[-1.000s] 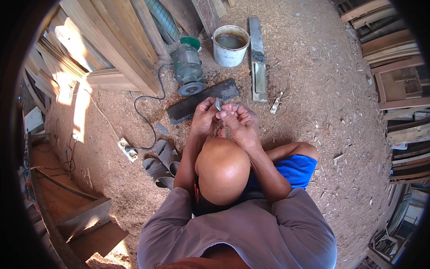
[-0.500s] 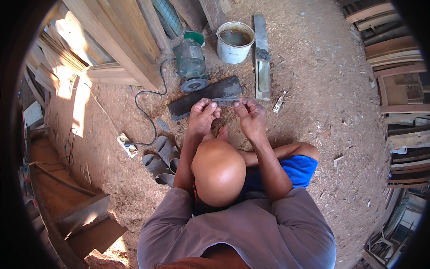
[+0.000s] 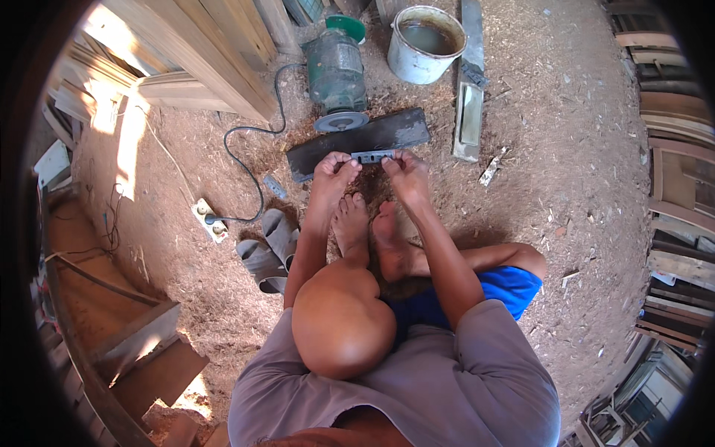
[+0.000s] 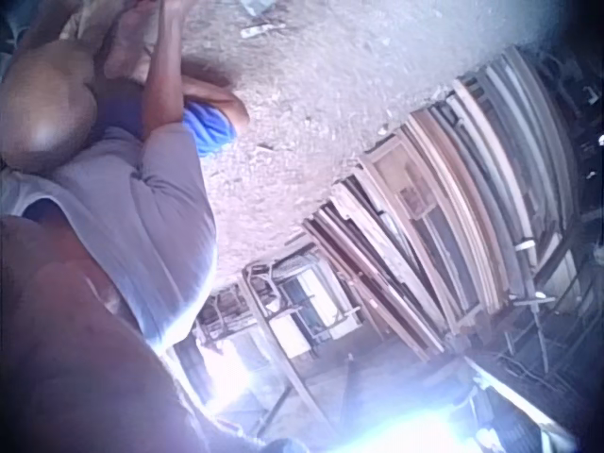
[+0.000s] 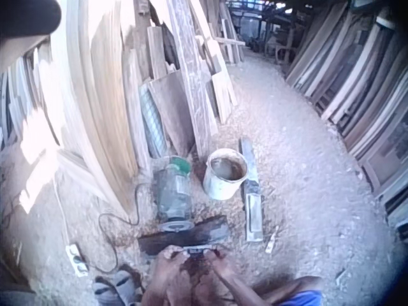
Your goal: The person uses a bench grinder to sharpen or smooth the edges of a small metal hinge component, dipping the piece into a bucket of water to cool it between grinding sessions.
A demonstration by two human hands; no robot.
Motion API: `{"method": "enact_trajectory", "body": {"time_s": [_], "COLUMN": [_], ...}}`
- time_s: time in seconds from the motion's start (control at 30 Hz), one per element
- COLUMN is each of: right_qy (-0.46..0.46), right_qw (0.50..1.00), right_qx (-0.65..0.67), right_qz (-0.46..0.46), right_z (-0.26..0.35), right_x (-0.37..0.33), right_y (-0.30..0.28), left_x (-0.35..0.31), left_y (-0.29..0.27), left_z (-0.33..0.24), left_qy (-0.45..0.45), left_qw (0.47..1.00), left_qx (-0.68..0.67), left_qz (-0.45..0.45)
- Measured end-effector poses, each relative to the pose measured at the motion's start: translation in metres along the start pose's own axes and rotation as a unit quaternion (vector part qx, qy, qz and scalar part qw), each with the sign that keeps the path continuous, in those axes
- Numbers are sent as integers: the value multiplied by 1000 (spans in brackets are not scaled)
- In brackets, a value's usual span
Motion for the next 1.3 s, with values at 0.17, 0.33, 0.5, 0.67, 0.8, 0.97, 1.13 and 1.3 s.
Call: {"method": "enact_trajectory", "body": {"time_s": [0.17, 0.33, 0.5, 0.67, 0.8, 0.97, 1.13, 1.3], "right_qy": [-18, 61, 77, 77, 76, 64, 51, 77], "right_qw": [1000, 997, 997, 997, 997, 998, 998, 996], "right_qx": [12, -35, 11, 10, -4, -15, -20, -41], "right_qz": [-5, -16, -3, 0, -4, -8, -21, -37], "right_z": [-41, -62, -61, -56, -51, -54, -62, -63], "right_x": [38, 60, 68, 73, 76, 82, 85, 87], "right_y": [27, 40, 57, 65, 70, 70, 71, 72], "left_x": [32, 51, 73, 84, 86, 85, 88, 89], "left_y": [-28, -38, -48, -51, -52, -47, -48, -48], "left_z": [28, 34, 34, 36, 37, 32, 36, 37], "left_qy": [-18, -97, -75, -71, -64, -77, -76, -83], "left_qw": [998, 992, 993, 992, 994, 993, 991, 990], "left_qx": [60, 55, 81, 78, 66, 59, 58, 73], "left_qz": [-27, -51, -52, -65, -63, -73, -89, -85]}}
Point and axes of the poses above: each hand's wrist, its own x-axis towards the middle knuckle, its own y-axis out of the palm, z = x × y, the point moved 3 cm from there along x, towards the middle knuckle, and after that the axes turned 5 degrees about -z, right-handed, at the moved point
